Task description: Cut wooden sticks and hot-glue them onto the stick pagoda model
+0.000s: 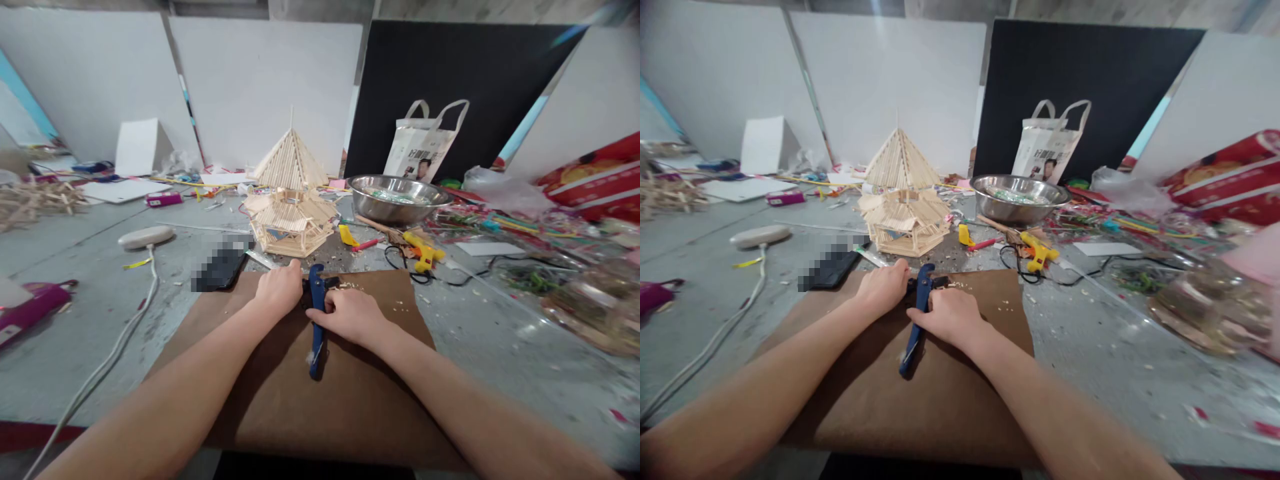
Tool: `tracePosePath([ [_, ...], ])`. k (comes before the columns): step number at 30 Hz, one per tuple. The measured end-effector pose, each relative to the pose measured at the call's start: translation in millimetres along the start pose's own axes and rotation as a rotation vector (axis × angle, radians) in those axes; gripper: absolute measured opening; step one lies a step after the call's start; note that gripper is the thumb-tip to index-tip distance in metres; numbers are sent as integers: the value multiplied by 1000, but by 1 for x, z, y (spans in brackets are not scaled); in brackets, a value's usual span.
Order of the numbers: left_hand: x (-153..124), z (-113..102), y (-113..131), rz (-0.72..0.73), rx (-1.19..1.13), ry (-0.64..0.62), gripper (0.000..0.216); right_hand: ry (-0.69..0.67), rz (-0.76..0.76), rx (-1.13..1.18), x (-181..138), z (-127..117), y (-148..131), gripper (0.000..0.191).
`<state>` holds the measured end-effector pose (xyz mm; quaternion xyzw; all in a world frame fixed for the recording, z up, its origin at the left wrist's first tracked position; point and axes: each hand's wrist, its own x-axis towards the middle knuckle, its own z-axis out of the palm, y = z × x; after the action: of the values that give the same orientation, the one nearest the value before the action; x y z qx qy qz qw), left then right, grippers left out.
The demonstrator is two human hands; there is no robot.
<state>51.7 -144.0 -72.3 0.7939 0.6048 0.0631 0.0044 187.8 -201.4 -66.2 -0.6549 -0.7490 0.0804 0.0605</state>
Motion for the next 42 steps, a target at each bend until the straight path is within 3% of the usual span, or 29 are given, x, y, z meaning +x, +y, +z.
tracePosePath([
  [8, 2, -1, -1, -46, -192, 5, 26, 23, 163, 62, 1, -1, 2, 29],
  [16, 8, 3, -6, -27, -414, 72, 22, 111, 152, 153, 4, 0, 11, 21],
  [24, 6, 7, 1, -93, -990, -22, 19, 217, 153, 298, 8, 0, 21, 22],
  [29, 4, 3, 2, 0, -1109, 200, 20, 352, 147, 699, 11, -4, 21, 22],
  [31, 1, 0, 3, 28, -1170, 246, 21, 249, 126, 958, 12, -5, 21, 24],
  [33, -2, -1, 6, 54, -1241, 239, 23, 46, 113, 1200, 12, -6, 21, 27],
  [36, -7, 0, 12, 114, -1267, 246, 23, -167, 118, 1435, 11, -7, 21, 28],
  [42, -10, 1, 14, 200, -1244, 300, 21, -128, 9, 1606, 7, -5, 19, 17],
])
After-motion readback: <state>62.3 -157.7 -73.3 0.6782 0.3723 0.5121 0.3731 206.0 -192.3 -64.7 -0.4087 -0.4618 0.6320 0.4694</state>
